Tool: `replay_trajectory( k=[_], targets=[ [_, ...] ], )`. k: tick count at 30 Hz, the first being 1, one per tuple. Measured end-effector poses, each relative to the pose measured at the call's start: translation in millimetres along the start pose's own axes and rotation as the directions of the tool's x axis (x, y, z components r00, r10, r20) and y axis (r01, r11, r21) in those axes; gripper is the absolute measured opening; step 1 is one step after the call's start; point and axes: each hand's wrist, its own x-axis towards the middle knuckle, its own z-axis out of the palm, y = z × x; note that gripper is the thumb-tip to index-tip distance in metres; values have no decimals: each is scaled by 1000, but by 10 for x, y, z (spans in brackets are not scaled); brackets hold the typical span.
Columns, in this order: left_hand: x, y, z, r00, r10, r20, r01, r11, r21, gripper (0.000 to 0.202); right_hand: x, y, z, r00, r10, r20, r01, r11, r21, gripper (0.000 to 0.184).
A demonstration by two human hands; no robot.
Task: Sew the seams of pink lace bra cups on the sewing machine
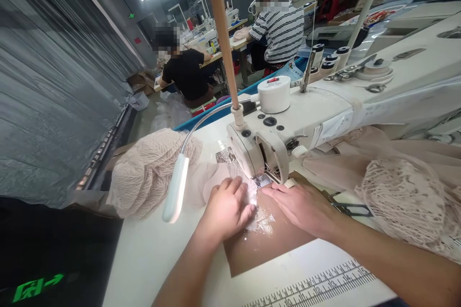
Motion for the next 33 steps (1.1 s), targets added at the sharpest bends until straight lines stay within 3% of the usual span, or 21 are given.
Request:
replay_trajectory(
  k=[4,8,13,19,33],
  targets=[
    [-79,120,-201,992,-11,129,31,988,-151,34,-12,3,-43,997,25,69,-26,1000,2,34],
    [-81,196,-190,992,36,121,-5,969,-246,30,-41,34,12,997,27,77,-26,1000,-6,30],
    [-44,252,29,998,65,-18,-67,977,-204,33,-77,88,93,1000,1,5,-1,1000,6,28],
    [-59,286,83,996,94,-9,-94,993,-75,39,-95,69,10,996,-92,3,91,990,109,32],
    [18,97,89,992,125,-3,-125,990,-69,49,-93,41,68,994,-109,-17,110,991,78,32]
  ],
)
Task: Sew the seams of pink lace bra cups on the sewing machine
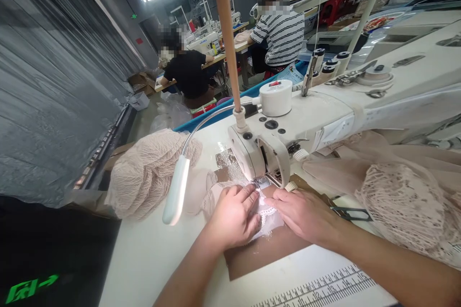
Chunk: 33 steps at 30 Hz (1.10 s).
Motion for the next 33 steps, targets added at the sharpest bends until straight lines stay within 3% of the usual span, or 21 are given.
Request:
replay_trajectory(
  k=[8,16,25,33],
  targets=[
    [-22,27,5,998,51,-43,-49,998,44,36,-46,-18,-162,998,-20,56,13,992,129,26],
    [0,34,31,998,32,-51,-30,999,39,37,-69,-22,-122,992,-14,129,1,995,105,22],
    [49,-45,26,998,19,-63,-14,997,81,38,-25,-37,-91,999,-7,48,1,993,121,29],
    [7,20,51,999,35,-27,-33,997,71,40,-34,-15,-61,996,4,89,-14,993,114,32]
  ],
)
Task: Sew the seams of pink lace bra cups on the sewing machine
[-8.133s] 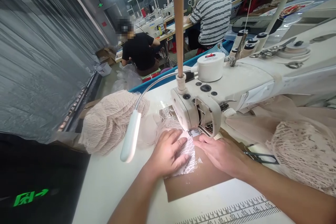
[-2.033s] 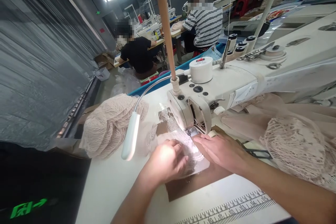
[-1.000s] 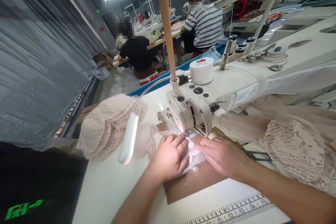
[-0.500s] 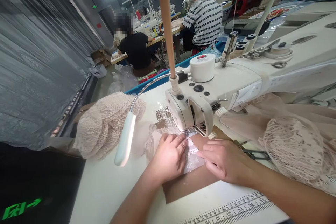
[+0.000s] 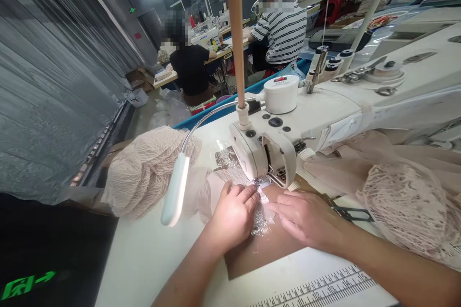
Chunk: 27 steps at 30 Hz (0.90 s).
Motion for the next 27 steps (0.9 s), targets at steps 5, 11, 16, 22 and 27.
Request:
replay_trajectory(
  k=[5,11,16,22,27],
  targets=[
    [6,-29,24,1000,-31,-3,31,1000,2,41,28,-14,5,1000,-7,-28,7,1000,-16,34],
    [44,-113,67,994,-102,-48,101,995,-4,41,158,-30,1,999,41,16,-40,997,-68,38],
    [49,-164,118,984,-155,-86,154,988,-19,43,203,-37,13,997,80,16,-78,992,-98,36],
    [-34,-213,165,961,-212,-175,198,975,-98,40,184,-46,34,997,71,0,-71,993,-98,37],
    [-76,-208,151,939,-241,-245,206,966,-158,38,179,-29,66,998,69,-12,-69,996,-50,38]
  ],
)
